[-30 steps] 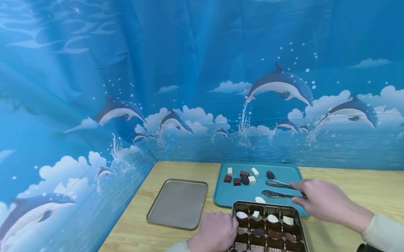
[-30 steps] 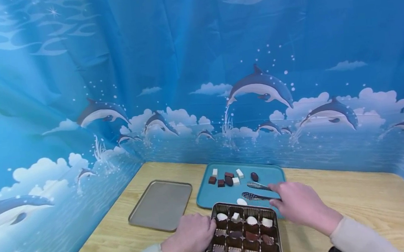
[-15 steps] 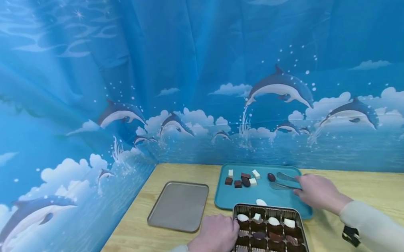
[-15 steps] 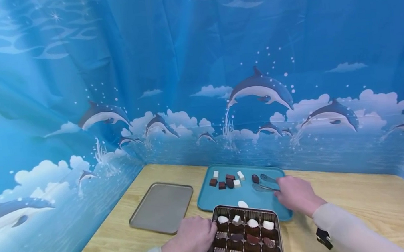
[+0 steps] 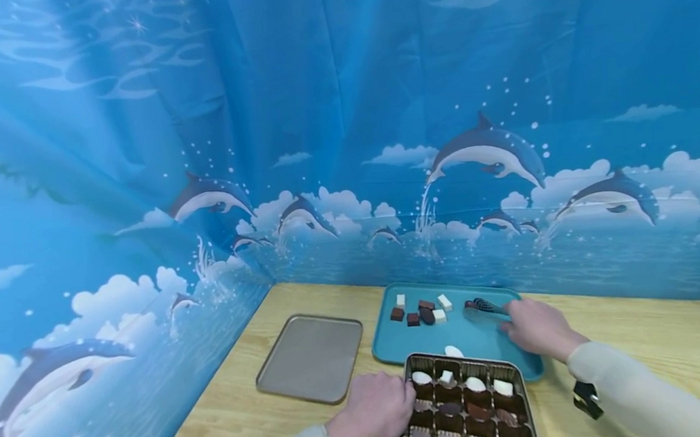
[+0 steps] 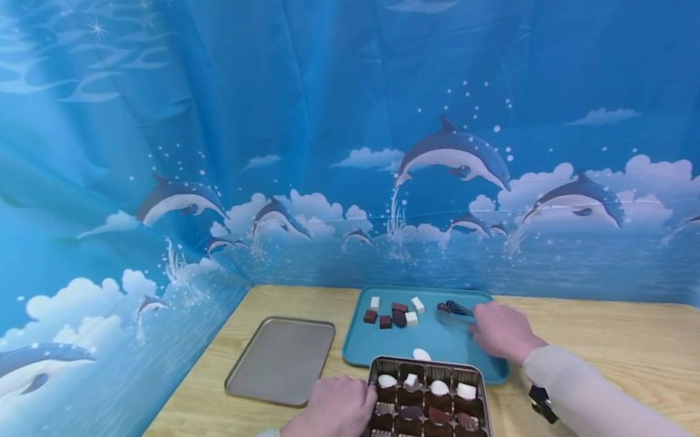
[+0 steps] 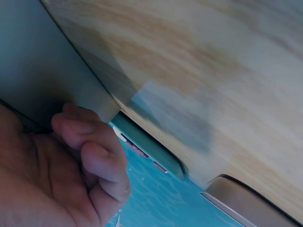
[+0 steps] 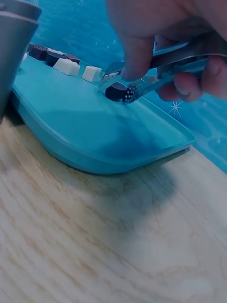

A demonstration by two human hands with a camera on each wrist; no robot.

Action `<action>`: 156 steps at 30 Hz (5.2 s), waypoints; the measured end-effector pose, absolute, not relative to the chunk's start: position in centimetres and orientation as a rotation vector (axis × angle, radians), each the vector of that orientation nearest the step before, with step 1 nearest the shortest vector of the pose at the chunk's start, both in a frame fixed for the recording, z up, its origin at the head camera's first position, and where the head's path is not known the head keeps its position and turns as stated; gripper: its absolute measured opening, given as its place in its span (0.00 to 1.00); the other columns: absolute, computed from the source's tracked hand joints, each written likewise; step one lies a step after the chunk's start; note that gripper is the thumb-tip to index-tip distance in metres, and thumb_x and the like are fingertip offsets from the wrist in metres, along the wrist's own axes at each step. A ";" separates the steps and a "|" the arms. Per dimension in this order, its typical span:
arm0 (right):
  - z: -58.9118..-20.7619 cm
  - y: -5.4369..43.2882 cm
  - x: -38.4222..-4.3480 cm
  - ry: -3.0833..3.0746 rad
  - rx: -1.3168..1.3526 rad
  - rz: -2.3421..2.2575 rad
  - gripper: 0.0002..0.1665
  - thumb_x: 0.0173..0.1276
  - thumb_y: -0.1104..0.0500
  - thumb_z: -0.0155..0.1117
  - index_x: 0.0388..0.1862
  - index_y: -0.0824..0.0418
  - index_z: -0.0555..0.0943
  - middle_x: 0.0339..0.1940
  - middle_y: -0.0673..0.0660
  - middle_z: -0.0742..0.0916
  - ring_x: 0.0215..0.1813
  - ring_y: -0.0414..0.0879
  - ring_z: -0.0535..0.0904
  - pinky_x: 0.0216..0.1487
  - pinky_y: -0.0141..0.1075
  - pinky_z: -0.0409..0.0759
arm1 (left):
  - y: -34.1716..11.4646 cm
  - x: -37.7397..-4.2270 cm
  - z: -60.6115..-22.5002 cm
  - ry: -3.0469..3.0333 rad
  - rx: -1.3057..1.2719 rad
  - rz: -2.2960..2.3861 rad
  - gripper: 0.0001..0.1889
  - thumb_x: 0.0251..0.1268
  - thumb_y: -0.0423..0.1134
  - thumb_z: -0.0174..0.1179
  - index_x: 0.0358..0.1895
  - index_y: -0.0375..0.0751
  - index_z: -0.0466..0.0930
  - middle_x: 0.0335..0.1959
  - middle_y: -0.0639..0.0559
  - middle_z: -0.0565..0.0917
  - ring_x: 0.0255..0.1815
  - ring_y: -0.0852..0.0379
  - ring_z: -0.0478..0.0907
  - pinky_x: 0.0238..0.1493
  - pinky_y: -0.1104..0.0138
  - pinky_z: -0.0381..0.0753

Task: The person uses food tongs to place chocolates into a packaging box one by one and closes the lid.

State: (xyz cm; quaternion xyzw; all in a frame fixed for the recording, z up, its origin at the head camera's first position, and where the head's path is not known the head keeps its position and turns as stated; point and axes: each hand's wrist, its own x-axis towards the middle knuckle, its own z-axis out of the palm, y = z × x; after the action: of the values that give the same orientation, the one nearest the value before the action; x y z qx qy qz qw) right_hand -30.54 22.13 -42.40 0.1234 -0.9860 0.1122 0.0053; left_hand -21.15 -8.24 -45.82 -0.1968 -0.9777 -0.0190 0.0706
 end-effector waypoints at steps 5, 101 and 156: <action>-42.5 22.2 -30.7 -3.060 0.386 0.315 0.21 0.68 0.59 0.66 0.56 0.69 0.82 0.51 0.70 0.87 0.33 0.52 0.84 0.29 0.49 0.82 | -8.3 -21.1 -45.9 -2.954 -0.573 -0.058 0.29 0.80 0.49 0.40 0.14 0.48 0.69 0.13 0.50 0.76 0.16 0.51 0.76 0.15 0.59 0.67; -40.3 20.3 -25.6 -3.182 0.581 0.569 0.24 0.62 0.55 0.73 0.55 0.64 0.84 0.52 0.61 0.89 0.15 0.40 0.58 0.20 0.35 0.63 | -9.7 -20.6 -45.7 -2.878 -0.852 -0.229 0.24 0.78 0.44 0.44 0.15 0.51 0.59 0.11 0.60 0.59 0.11 0.61 0.60 0.13 0.66 0.59; -36.3 26.6 -17.4 -3.226 0.536 0.429 0.23 0.61 0.45 0.72 0.56 0.47 0.85 0.48 0.45 0.90 0.45 0.44 0.87 0.38 0.43 0.82 | -9.6 -20.5 -45.7 -2.907 -0.802 -0.266 0.23 0.80 0.48 0.41 0.19 0.53 0.65 0.15 0.59 0.66 0.15 0.61 0.66 0.20 0.68 0.67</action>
State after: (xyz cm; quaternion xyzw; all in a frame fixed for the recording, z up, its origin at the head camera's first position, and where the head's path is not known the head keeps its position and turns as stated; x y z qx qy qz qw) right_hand -17.40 26.61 -36.32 0.1619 -0.9751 0.1296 -0.0784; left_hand -20.52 -9.61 -45.74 -0.2645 -0.9587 -0.0877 0.0570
